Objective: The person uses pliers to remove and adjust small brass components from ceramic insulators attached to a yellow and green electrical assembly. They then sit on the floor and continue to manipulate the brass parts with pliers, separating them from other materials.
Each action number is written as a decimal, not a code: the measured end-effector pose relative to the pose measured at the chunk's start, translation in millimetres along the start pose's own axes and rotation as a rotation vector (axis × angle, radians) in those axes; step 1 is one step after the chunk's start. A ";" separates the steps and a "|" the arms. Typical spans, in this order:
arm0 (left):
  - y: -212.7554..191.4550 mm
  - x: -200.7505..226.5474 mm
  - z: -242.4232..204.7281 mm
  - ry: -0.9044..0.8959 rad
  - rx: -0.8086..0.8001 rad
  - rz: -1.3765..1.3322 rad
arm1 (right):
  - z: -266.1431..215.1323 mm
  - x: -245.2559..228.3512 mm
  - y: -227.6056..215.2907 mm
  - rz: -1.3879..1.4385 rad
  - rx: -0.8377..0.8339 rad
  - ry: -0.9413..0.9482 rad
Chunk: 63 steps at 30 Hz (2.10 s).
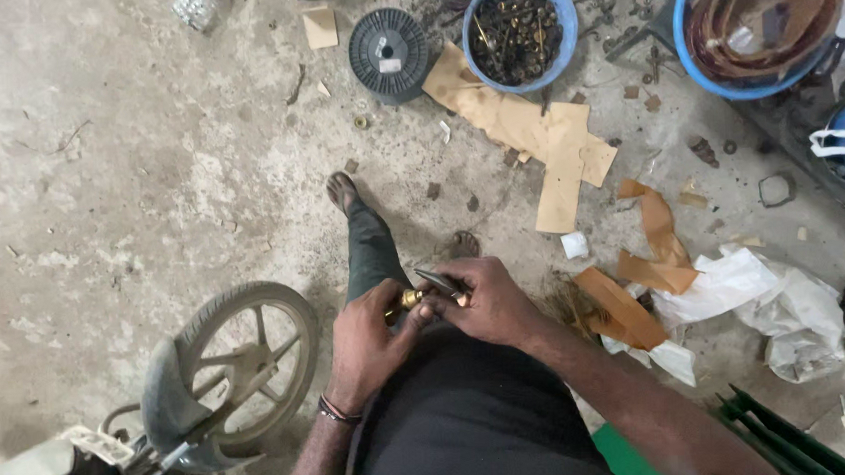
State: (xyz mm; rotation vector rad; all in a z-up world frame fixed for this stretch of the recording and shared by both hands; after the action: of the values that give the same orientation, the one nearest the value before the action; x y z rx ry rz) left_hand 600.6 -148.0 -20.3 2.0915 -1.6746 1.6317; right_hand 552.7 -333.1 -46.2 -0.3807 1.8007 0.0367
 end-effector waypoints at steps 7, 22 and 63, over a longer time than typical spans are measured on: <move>-113.5 -91.9 122.3 -0.041 -0.085 -0.211 | 176.4 -14.4 2.6 -0.006 0.034 0.099; -345.8 -161.8 316.9 -0.084 -0.088 -0.051 | 396.8 -41.8 -93.1 -0.192 0.379 0.396; -169.9 -38.9 1376.9 0.387 -0.601 0.738 | 774.6 320.1 -453.8 0.544 1.504 0.872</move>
State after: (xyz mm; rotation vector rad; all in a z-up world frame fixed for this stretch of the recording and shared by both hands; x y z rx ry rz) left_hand 1677.8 -816.1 -585.4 0.8679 -2.4981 1.2467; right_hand 1335.8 -664.5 -476.8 1.3326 2.1349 -1.1788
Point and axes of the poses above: each hand's wrist, its own z-axis towards the middle knuckle, its own y-axis out of the palm, x = y × z, the point moved 2 cm from there along z, towards the middle knuckle, and after that the axes turned 10 degrees about -x, right-handed, at the moved point
